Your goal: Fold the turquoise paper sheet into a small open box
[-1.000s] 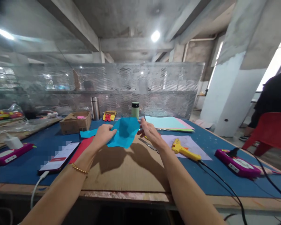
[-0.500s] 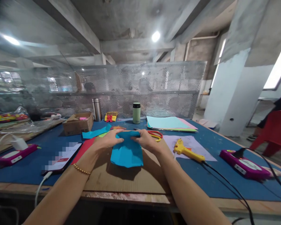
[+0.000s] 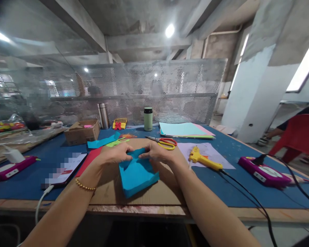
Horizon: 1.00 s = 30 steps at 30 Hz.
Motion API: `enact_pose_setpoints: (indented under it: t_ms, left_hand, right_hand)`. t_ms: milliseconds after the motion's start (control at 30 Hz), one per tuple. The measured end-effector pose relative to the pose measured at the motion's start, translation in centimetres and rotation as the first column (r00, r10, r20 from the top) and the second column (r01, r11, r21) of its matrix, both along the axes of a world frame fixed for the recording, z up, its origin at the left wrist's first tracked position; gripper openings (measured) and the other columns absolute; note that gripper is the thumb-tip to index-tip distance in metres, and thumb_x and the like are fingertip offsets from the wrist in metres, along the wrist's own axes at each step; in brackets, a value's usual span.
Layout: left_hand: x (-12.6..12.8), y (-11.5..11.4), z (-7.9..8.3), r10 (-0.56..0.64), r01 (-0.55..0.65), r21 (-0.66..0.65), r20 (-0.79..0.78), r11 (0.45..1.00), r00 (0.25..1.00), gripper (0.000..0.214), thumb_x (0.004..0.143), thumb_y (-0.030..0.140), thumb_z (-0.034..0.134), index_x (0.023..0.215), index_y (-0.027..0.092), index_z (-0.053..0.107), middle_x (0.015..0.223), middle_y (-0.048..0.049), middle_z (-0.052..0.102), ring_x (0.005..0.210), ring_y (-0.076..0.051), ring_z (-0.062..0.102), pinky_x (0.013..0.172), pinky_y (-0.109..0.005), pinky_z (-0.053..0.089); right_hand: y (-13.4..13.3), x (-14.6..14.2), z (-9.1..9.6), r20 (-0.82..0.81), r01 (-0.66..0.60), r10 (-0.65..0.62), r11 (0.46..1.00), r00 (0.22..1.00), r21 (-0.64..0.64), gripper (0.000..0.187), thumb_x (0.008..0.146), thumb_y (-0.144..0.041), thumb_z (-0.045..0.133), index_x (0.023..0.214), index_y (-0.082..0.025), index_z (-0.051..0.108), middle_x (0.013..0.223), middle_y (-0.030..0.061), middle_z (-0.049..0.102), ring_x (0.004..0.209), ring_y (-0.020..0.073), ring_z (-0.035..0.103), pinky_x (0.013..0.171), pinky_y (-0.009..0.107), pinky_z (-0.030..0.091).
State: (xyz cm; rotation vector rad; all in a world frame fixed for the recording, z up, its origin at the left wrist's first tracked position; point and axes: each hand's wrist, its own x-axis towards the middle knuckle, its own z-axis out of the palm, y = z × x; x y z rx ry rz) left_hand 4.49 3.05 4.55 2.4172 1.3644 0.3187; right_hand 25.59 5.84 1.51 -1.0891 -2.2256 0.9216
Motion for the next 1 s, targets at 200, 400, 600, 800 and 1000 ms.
enact_pose_setpoints:
  t_ms: [200, 400, 600, 800, 1000]
  left_hand:
    - [0.2, -1.2, 0.6, 0.114, -0.107, 0.052, -0.162, 0.993, 0.980, 0.004, 0.064, 0.014, 0.055, 0.064, 0.017, 0.057, 0.060, 0.0011, 0.049, 0.060, -0.014, 0.047, 0.056, -0.028, 0.028]
    - [0.6, -2.0, 0.7, 0.137, -0.132, 0.035, -0.293, 0.991, 0.946, 0.014, 0.071, 0.020, 0.059, 0.084, 0.017, 0.064, 0.082, -0.0053, 0.065, 0.072, -0.018, 0.057, 0.058, -0.026, 0.034]
    - [1.0, -2.3, 0.9, 0.140, -0.133, 0.046, -0.356, 0.990, 0.924, 0.029, 0.077, 0.022, 0.061, 0.105, 0.016, 0.066, 0.110, -0.0113, 0.069, 0.095, -0.024, 0.064, 0.066, -0.027, 0.042]
    - [1.3, -2.5, 0.7, 0.079, -0.055, 0.106, -0.235, 0.993, 0.969, 0.019, 0.083, 0.020, 0.054, 0.095, 0.017, 0.068, 0.105, -0.0079, 0.071, 0.094, -0.021, 0.062, 0.066, -0.027, 0.038]
    - [1.5, -2.3, 0.4, 0.014, -0.020, -0.033, -0.171, 0.999, 0.985, 0.018, 0.079, 0.020, 0.051, 0.062, 0.017, 0.053, 0.060, 0.0006, 0.052, 0.055, -0.012, 0.041, 0.052, -0.029, 0.023]
  right_hand:
    - [-1.2, 1.6, 2.9, -0.033, 0.219, -0.222, 0.907, 0.974, 0.359, 0.023, 0.083, -0.032, 0.062, 0.091, -0.015, 0.075, 0.089, 0.0074, 0.074, 0.083, 0.0199, 0.065, 0.072, 0.030, 0.049]
    - [-8.4, 3.0, 4.9, 0.160, -0.051, -0.016, 0.911, 0.987, 0.409, 0.037, 0.090, -0.042, 0.062, 0.122, -0.024, 0.068, 0.120, 0.0077, 0.070, 0.106, 0.0226, 0.064, 0.089, 0.034, 0.051]
    - [-10.6, 3.2, 1.7, 0.150, -0.098, 0.036, 0.898, 0.988, 0.429, 0.030, 0.084, -0.015, 0.063, 0.113, -0.022, 0.064, 0.114, 0.0070, 0.068, 0.107, 0.0213, 0.062, 0.093, 0.036, 0.050]
    - [-9.1, 3.5, 0.1, 0.081, -0.134, 0.109, 0.889, 0.991, 0.438, 0.012, 0.087, -0.014, 0.059, 0.092, -0.020, 0.068, 0.104, 0.0064, 0.067, 0.094, 0.0175, 0.063, 0.086, 0.031, 0.051]
    - [-8.9, 3.7, 0.3, 0.123, -0.136, 0.095, 0.910, 0.988, 0.391, 0.018, 0.088, -0.012, 0.057, 0.093, -0.022, 0.071, 0.103, 0.0062, 0.069, 0.092, 0.0169, 0.064, 0.085, 0.030, 0.051]
